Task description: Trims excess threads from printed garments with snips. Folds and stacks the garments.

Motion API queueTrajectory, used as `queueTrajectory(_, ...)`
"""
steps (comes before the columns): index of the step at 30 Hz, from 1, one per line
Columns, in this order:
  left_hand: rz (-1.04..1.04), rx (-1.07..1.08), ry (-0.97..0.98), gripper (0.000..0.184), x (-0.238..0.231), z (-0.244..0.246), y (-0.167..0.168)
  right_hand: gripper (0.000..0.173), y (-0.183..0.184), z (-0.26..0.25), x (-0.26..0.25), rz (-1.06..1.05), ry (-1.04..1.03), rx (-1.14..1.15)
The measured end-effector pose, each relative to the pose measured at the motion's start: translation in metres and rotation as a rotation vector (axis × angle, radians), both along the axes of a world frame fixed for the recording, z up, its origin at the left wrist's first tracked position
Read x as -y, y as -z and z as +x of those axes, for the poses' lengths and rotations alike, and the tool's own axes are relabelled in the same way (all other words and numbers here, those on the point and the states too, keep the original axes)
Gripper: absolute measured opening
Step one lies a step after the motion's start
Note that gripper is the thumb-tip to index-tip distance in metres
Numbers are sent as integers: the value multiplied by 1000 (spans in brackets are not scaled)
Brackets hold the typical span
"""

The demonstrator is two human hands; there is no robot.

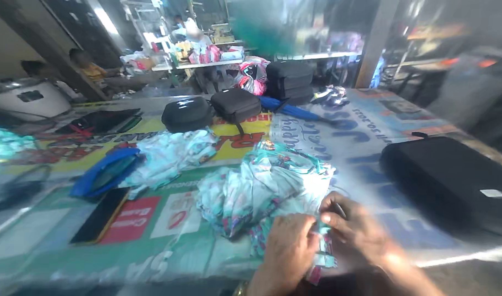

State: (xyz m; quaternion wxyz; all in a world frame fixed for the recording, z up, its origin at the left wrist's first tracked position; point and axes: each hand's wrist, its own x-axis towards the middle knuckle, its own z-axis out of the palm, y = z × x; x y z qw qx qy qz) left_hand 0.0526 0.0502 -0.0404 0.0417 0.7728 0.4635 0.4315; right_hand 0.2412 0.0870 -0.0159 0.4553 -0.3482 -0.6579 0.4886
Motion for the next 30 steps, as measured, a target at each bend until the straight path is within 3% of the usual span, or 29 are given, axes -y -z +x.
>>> queueTrajectory(1,-79,138,-18,18,1,0,2,17,1,-1,1,33,31,0)
queueTrajectory(4,-158,603,15,15,4,-5,0,23,6,-3,9,137,113,46)
queueTrajectory(6,-111,708,51,18,12,-3,-2,36,11,-8,16,113,3,21)
queueTrajectory(8,-57,663,85,20,21,1,2,38,14,-15,27,-2,-130,-71)
queueTrajectory(12,-48,492,139,22,33,1,23,9,22,-24,36,-225,-135,-276)
queueTrajectory(19,-58,68,162,22,61,-8,28,8,25,-10,32,-320,-51,-262)
queueTrajectory(22,-69,177,90,25,64,-7,18,5,28,-7,28,-296,-115,-281)
queueTrajectory(26,-290,325,-64,22,41,6,6,4,35,-15,30,-235,-186,-267)
queueTrajectory(30,-408,679,89,10,30,11,5,34,42,-16,31,-81,-156,-202)
